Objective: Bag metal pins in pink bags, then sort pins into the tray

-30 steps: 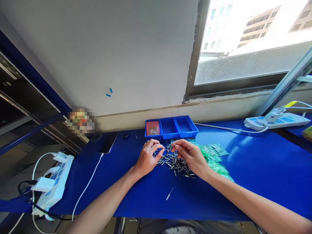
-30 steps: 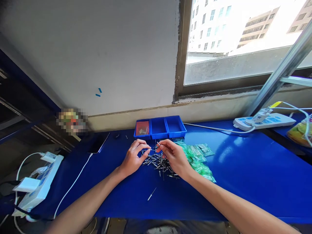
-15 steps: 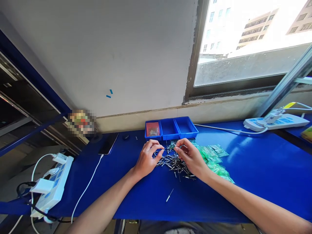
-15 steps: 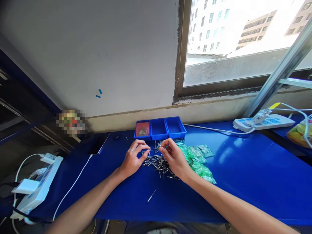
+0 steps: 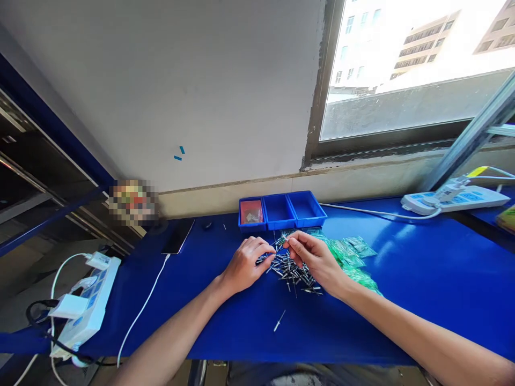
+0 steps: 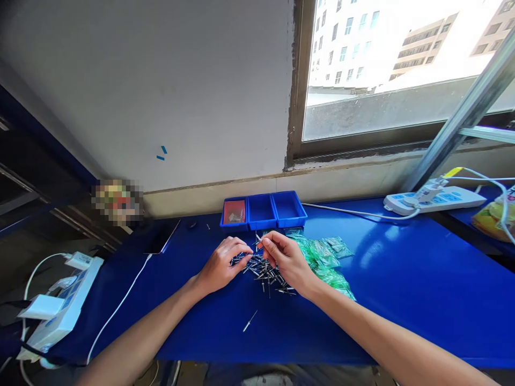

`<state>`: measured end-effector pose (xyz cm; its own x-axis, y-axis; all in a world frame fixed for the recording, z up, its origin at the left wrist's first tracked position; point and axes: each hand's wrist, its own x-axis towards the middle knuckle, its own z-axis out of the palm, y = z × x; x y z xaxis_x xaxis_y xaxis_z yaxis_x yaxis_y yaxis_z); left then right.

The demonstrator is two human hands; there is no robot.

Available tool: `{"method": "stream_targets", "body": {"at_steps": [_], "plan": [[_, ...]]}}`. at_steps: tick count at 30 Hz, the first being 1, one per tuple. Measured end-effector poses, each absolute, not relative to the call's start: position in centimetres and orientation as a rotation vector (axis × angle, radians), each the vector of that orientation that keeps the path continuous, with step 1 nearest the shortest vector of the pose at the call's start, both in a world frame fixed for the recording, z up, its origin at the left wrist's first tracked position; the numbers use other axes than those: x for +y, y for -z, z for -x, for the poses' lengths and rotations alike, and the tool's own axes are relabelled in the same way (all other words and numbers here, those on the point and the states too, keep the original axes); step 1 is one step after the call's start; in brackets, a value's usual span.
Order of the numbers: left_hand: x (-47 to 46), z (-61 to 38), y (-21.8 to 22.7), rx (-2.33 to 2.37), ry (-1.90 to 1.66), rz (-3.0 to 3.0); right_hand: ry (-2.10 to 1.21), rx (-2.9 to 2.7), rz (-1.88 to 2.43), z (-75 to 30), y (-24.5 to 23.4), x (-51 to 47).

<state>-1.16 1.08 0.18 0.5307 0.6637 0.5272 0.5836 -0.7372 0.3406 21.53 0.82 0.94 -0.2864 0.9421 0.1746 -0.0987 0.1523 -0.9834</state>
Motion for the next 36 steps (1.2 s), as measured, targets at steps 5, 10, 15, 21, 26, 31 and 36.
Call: {"method": "stream_targets", "body": {"at_steps": [5,10,15,21,26,31,36], "plan": [[1.1,1.3,-0.1,1.137,-0.919,-2.641,-1.323,-1.392,0.857,-21.4,-1.2,0.7],[1.0,1.2,-0.4,1.138,-0.953,-2.621,-1.289,-1.407,0.879,-21.5,-0.9,0.9],[0.8,1.3,-0.7,1.108,-1.046,-2.562,-1.185,-1.480,0.952,-21.8,0.1,1.2],[0.7,1.3,-0.7,1.074,-1.081,-2.576,-1.047,-1.667,0.973,-21.9,0.5,1.1],[0.8,1.2,-0.7,1.112,-1.121,-2.574,-1.028,-1.688,0.987,-21.9,0.3,0.9],[0.9,1.3,-0.6,1.143,-1.140,-2.536,-1.057,-1.693,0.966,-21.8,0.2,0.9],[1.0,1.3,-0.4,1.128,-1.125,-2.547,-1.067,-1.712,0.962,-21.8,0.1,0.7]]}}
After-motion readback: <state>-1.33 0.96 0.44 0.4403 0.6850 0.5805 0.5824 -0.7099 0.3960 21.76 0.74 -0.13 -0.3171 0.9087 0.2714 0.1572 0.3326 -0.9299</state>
